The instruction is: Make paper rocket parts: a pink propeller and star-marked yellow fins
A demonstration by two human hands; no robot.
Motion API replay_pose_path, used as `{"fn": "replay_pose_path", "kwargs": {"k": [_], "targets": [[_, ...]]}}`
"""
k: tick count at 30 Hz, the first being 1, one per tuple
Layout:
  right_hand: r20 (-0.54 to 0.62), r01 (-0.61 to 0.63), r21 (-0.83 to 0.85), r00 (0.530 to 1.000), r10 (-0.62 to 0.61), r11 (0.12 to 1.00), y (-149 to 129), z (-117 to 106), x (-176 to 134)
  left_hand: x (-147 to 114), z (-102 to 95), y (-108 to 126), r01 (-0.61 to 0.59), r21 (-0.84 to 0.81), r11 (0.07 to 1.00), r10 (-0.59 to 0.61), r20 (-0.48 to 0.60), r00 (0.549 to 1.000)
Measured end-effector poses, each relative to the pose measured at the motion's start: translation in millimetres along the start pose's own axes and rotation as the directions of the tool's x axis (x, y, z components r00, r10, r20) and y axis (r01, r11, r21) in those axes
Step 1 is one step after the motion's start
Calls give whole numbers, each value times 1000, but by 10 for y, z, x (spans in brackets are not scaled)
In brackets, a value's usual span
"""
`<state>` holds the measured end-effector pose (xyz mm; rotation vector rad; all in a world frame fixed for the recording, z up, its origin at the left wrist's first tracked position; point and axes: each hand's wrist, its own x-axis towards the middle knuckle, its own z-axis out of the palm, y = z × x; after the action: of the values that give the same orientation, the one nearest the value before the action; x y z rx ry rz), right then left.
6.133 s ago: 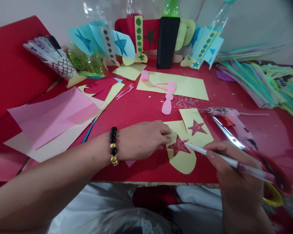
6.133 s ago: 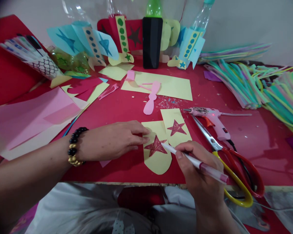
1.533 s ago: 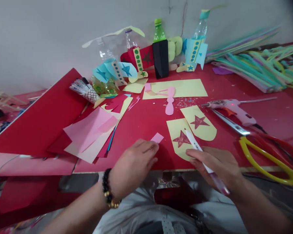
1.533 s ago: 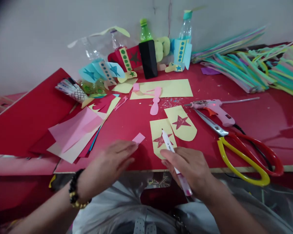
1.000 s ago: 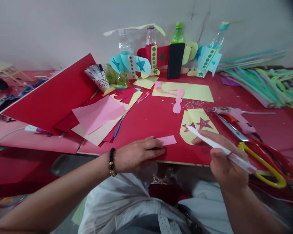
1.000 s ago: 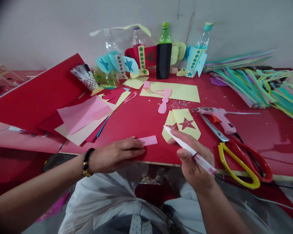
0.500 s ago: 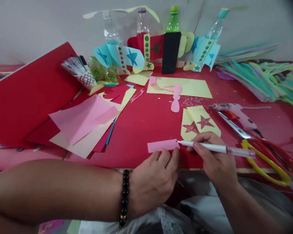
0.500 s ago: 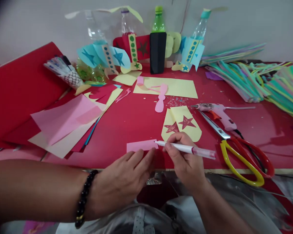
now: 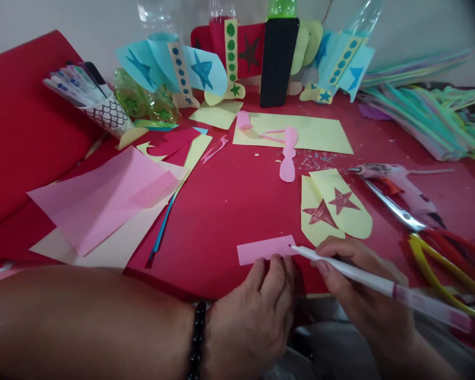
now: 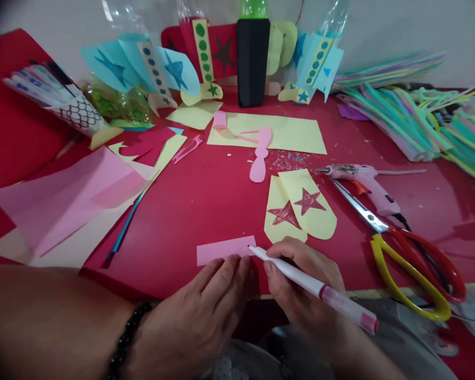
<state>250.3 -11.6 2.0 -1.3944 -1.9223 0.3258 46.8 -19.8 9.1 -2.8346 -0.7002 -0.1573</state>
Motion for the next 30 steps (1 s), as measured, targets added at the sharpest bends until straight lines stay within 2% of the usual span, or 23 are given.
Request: {"fn": "replay_pose_path", "kwargs": {"k": [16, 22, 30], "targets": [[35, -21, -112, 999, 25, 994, -10, 16, 17, 50, -37, -20, -3, 27, 1000, 2, 6, 1000], [50, -21, -96, 998, 25, 995, -3, 2, 3, 43, -20, -6, 15, 25, 1000, -15, -16, 1000], [51, -19, -99, 998, 24, 995, 2, 9, 18, 41, -28, -3, -3, 16, 1000, 3, 7, 1000]]}}
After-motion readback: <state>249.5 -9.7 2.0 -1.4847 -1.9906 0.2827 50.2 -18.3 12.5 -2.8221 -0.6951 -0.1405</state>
